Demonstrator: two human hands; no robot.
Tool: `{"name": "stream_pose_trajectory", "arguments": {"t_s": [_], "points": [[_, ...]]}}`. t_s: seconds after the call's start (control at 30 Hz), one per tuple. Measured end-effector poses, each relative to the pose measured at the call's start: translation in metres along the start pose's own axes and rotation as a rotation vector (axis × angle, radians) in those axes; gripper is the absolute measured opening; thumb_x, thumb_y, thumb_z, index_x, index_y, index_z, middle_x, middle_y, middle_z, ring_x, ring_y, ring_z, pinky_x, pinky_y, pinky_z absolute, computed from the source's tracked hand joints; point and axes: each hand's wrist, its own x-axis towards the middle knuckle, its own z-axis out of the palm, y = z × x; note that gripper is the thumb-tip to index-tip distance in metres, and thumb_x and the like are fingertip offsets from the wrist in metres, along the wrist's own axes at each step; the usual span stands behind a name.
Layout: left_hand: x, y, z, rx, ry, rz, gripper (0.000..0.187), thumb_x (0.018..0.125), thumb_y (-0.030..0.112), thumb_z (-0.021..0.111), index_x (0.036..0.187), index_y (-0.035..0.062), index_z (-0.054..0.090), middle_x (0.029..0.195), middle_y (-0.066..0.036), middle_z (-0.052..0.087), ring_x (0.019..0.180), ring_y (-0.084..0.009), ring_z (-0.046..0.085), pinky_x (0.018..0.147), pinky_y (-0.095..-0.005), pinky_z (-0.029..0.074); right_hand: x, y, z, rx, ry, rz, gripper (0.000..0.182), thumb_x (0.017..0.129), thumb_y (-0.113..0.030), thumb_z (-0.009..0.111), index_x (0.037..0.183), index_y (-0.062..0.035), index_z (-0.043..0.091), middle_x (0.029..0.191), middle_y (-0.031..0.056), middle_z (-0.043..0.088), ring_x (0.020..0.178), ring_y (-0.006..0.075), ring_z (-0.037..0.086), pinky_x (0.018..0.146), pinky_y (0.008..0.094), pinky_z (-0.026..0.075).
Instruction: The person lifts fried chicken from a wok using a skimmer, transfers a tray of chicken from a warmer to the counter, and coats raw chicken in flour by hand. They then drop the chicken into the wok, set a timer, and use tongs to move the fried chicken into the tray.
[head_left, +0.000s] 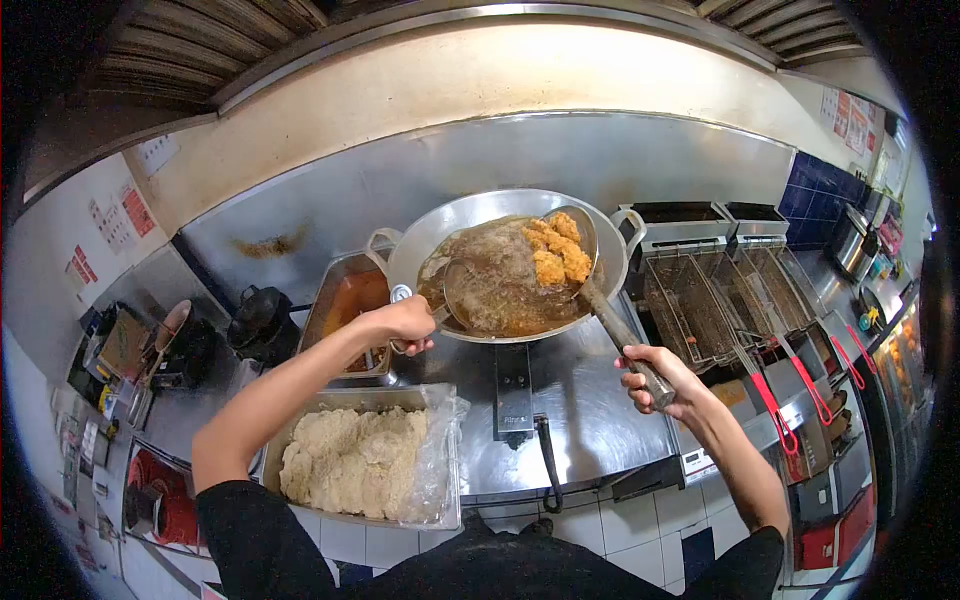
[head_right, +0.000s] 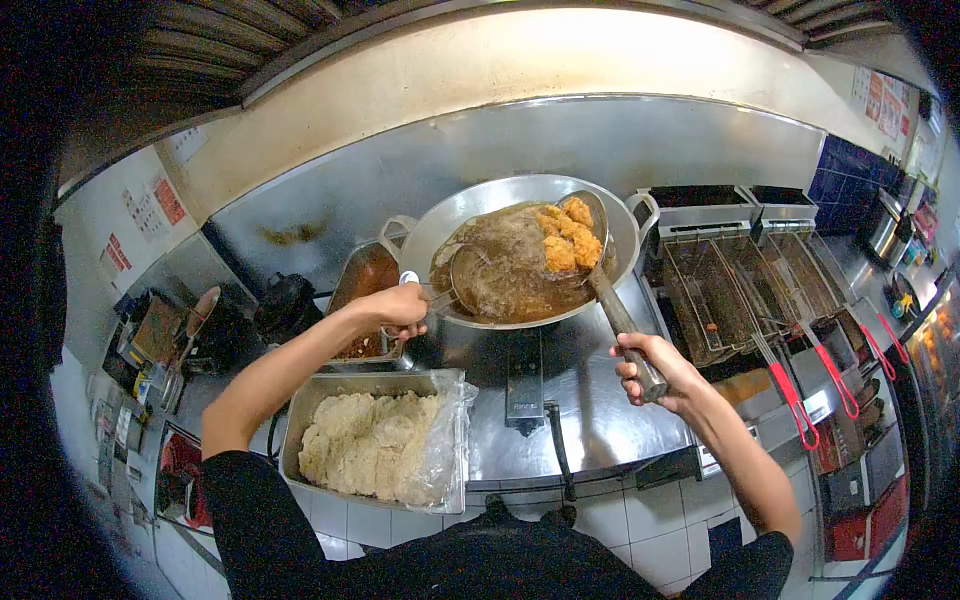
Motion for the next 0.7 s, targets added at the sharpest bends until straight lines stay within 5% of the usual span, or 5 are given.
{"name": "stream_pose_trajectory", "arguments": {"t_s": [0.2,0.33,0.47,0.57,0.7], "points": [[0.012,-0.007,0.040,-0.952,0.023,0.090,0.025,0.091,0.001,0.031,0.115,-0.0006,0.035,0.072,-0.006,0.047,0.047,-0.0051,0.036,0.036,-0.0189,0.029,-0.007,0.003,0.017,-0.005,0.033,0.021,0.020,0.090,-0.030,0.047,0.089,-0.0092,0.048,0.051,-0.0037,0.042,0.036,0.0095,0.040,0.031,0.0256,0.031],[0.022,-0.009,0.043,-0.963,0.065,0.162,0.024,0.093,0.003,0.033,0.116,0.0006,0.035,0.072,-0.005,0.047,0.048,-0.0045,0.036,0.037,-0.0184,0.030,0.003,0.018,0.048,0.231,-0.080,0.004,0.023,0.093,-0.033,0.046,0.091,-0.0101,0.047,0.054,-0.0029,0.040,0.043,0.0141,0.043,0.038,0.0296,0.036],[0.022,-0.007,0.033,-0.752,0.154,0.179,0.027,0.097,0.012,0.035,0.121,0.0016,0.041,0.071,-0.003,0.047,0.049,-0.0056,0.038,0.040,-0.0193,0.033,0.008,0.041,0.065,0.452,-0.241,-0.135,0.050,0.094,-0.050,0.037,0.109,-0.0040,0.050,0.071,0.0073,0.054,0.053,0.0210,0.055,0.046,0.0312,0.044],[0.014,-0.005,0.028,-0.530,0.238,0.238,0.045,0.095,0.010,0.032,0.140,0.0026,0.030,0.069,-0.002,0.049,0.054,-0.0093,0.043,0.044,-0.0241,0.039,0.051,0.125,0.050,0.471,0.051,-0.320,0.054,0.096,-0.048,0.032,0.103,-0.0003,0.055,0.065,0.0096,0.055,0.054,0.0225,0.059,0.048,0.0332,0.050],[0.001,0.003,0.030,-0.289,0.313,0.311,0.043,0.096,0.013,0.031,0.138,0.0061,0.037,0.066,-0.002,0.051,0.052,-0.0089,0.046,0.045,-0.0252,0.041,0.138,0.290,0.037,-0.330,0.267,0.009,0.036,0.095,-0.030,0.042,0.099,0.0047,0.051,0.062,0.0117,0.058,0.045,0.0205,0.060,0.039,0.0295,0.049]]}}
